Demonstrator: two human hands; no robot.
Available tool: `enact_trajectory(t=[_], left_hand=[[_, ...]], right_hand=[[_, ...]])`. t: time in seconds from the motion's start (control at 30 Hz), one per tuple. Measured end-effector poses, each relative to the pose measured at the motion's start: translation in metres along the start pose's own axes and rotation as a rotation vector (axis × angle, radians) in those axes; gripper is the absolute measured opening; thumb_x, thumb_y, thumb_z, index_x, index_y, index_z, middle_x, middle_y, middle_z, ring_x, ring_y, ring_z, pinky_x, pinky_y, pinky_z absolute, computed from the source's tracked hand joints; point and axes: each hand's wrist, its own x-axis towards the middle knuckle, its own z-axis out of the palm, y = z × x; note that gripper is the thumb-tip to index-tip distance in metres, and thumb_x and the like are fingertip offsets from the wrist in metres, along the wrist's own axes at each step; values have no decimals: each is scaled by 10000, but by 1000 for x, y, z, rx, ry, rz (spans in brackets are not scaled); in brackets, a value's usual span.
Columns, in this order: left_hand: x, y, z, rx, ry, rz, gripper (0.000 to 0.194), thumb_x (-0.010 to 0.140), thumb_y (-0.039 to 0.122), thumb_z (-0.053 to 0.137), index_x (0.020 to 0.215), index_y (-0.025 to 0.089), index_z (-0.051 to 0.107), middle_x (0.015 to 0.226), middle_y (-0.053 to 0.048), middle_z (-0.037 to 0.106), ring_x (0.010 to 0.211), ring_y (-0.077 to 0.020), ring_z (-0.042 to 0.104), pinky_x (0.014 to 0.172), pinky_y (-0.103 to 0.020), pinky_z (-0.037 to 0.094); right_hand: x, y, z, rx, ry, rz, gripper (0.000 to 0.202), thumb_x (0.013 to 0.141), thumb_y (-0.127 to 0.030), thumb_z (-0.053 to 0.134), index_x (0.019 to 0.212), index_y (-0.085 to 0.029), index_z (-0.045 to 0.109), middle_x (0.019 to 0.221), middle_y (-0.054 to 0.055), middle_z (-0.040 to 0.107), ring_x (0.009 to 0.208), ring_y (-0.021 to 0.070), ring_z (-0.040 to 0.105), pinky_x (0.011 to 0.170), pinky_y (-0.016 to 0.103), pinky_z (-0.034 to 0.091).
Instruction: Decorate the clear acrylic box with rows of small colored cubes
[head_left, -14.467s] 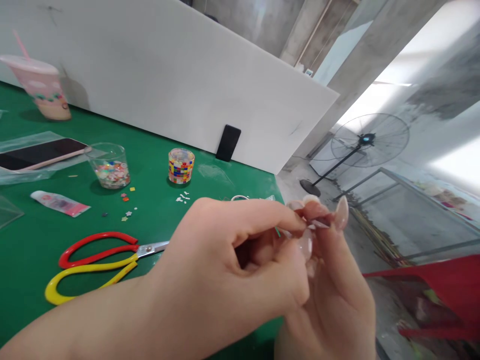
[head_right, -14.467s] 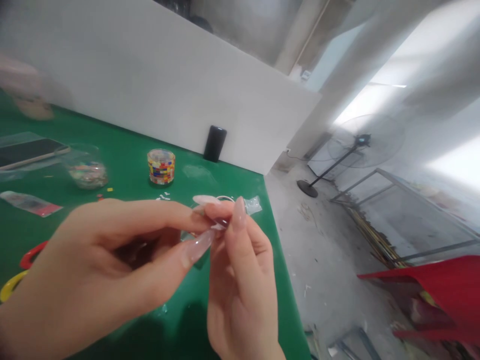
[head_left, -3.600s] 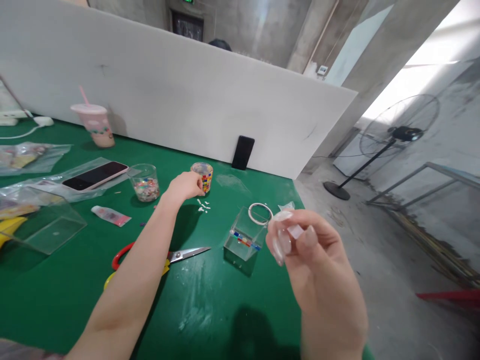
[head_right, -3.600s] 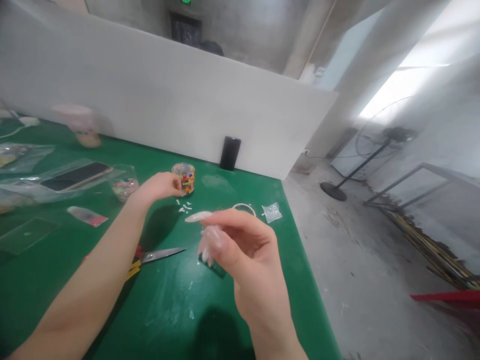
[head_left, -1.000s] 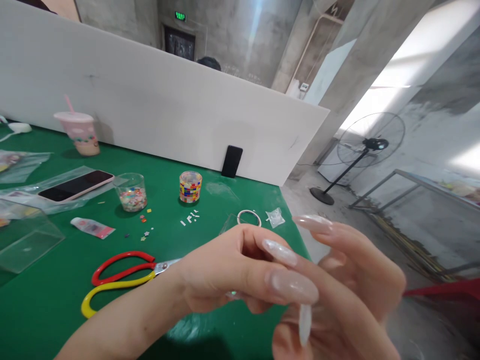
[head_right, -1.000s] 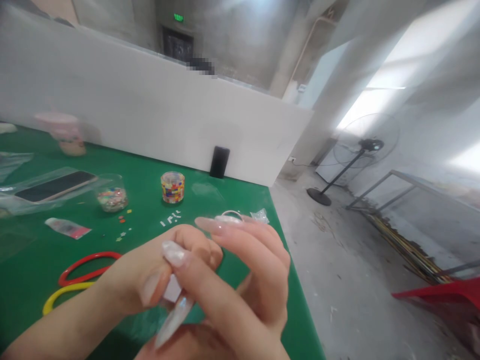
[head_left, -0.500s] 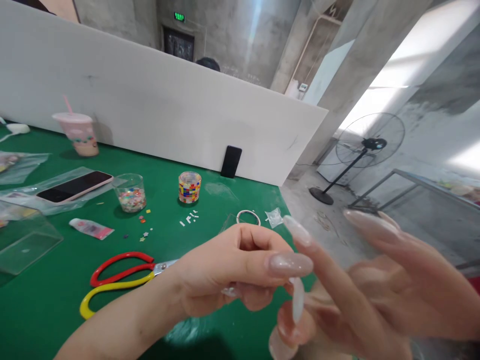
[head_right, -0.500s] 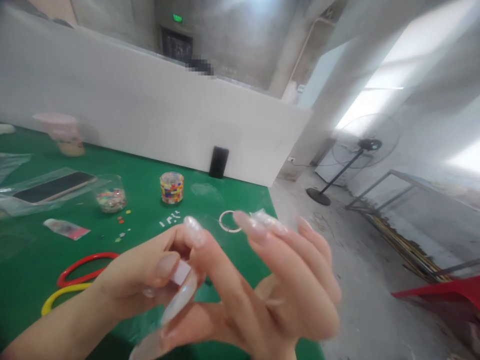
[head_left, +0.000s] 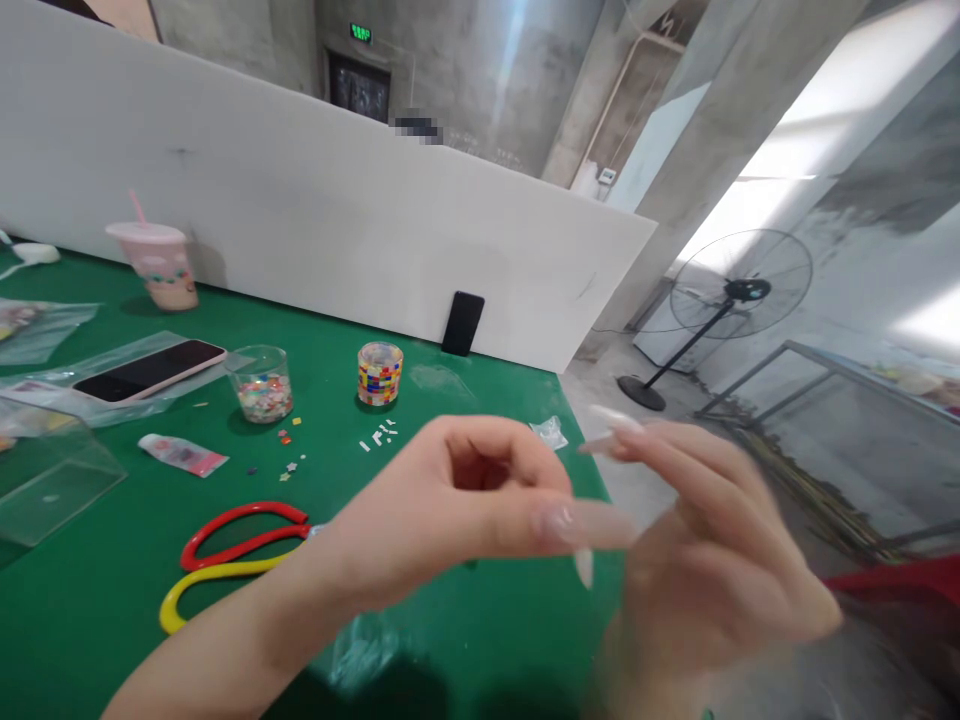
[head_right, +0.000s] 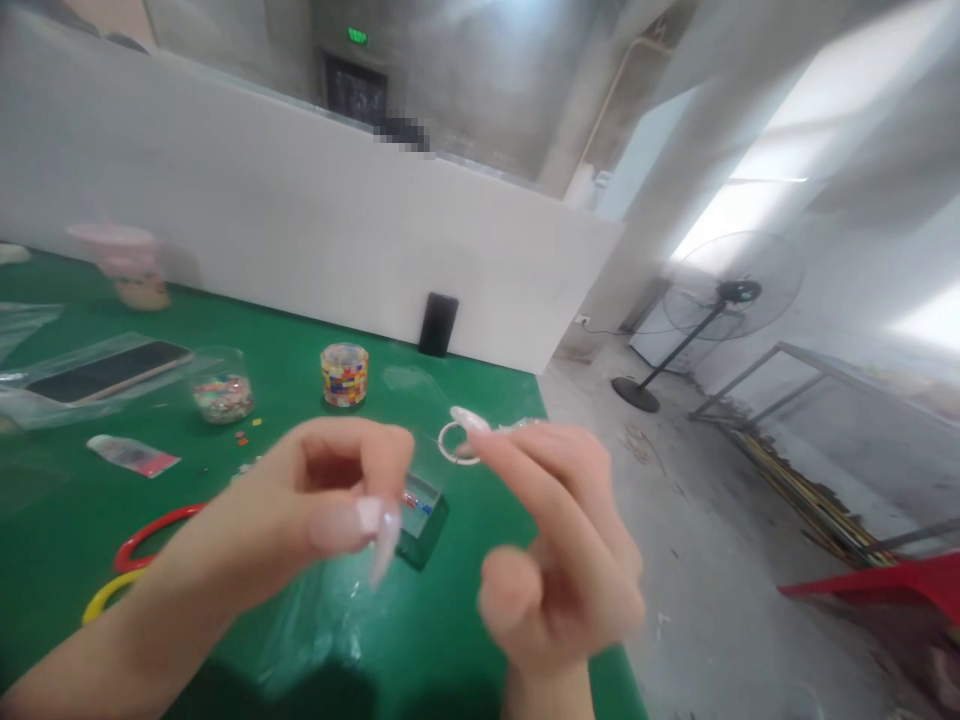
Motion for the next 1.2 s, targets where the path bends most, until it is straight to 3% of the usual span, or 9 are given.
enact_trajectory(t=[0.1, 0.23, 0.33, 0.43, 0.53, 0.73, 0.93, 1.07, 1.2], left_hand=[[-5, 13, -9, 211, 233, 233, 248, 819, 180, 802, 637, 201, 635, 566, 76, 476, 515, -54, 369, 473, -148, 314], [-10, 28, -20, 376, 428, 434, 326, 807, 167, 739, 534, 207, 565, 496, 92, 358, 440, -40, 290, 397, -148, 277], [-12, 30, -20, 426, 467, 482, 322, 813, 157, 724, 523, 209, 595, 484, 100, 342, 412, -28, 271, 379, -140, 283], [-14, 25, -15, 388, 467, 438, 269, 830, 193, 774, 579, 221, 683, 522, 88, 451, 470, -34, 372, 442, -130, 343], [-16, 21, -12, 314, 447, 322, 254, 818, 237, 856, 616, 244, 703, 573, 72, 493, 537, -67, 419, 484, -163, 363], [-18, 21, -15, 362, 373, 246, 351, 815, 369, 943, 622, 253, 674, 574, 56, 495, 547, -107, 399, 468, -224, 311], [-19, 24, -11, 417, 409, 253, 235, 847, 200, 811, 653, 230, 682, 613, 62, 563, 577, -93, 479, 497, -204, 354], [-19, 24, -9, 408, 422, 269, 258, 834, 205, 829, 637, 223, 664, 612, 76, 588, 567, -78, 497, 494, -181, 382], [-19, 25, -19, 751, 461, 427, 223, 916, 215, 836, 731, 241, 715, 626, 75, 588, 551, -84, 458, 481, -196, 366]], right_hand=[[10, 13, -1, 101, -223, 207, 270, 1140, -266, 598, 1038, -282, 847, 706, -31, 763, 609, 165, 685, 665, 352, 537], [19, 22, 18, 53, -990, 508, 206, 1074, -360, 725, 919, -250, 805, 1039, 27, 878, 1045, 242, 790, 1020, 418, 545], [16, 25, 35, 0, -1162, 613, 437, 1137, -424, 616, 765, -221, 720, 838, 34, 817, 909, 233, 747, 940, 412, 528], [9, 28, 46, -34, -1288, 696, 364, 1029, -461, 789, 782, -207, 706, 818, 32, 789, 793, 218, 712, 716, 346, 490], [3, 32, 48, -65, -1348, 711, 254, 871, -289, 954, 985, -191, 749, 1010, 58, 811, 933, 246, 743, 764, 341, 523], [-3, 43, 40, -176, -1368, 708, 753, 692, -140, 1047, 1363, -180, 708, 1376, 140, 753, 1365, 377, 670, 1210, 558, 492], [-14, 59, 43, -172, -1421, 683, 228, 1058, -360, 769, 1202, -183, 766, 1262, 85, 788, 1174, 262, 759, 1068, 522, 630], [-8, 71, 39, 6, -1394, 664, 171, 1013, -348, 825, 1000, -180, 799, 1111, 58, 835, 1101, 240, 787, 1080, 510, 623], [5, 81, 26, 272, -1264, 665, 164, 977, -307, 804, 835, -235, 841, 904, 17, 877, 941, 207, 815, 1006, 426, 646]])
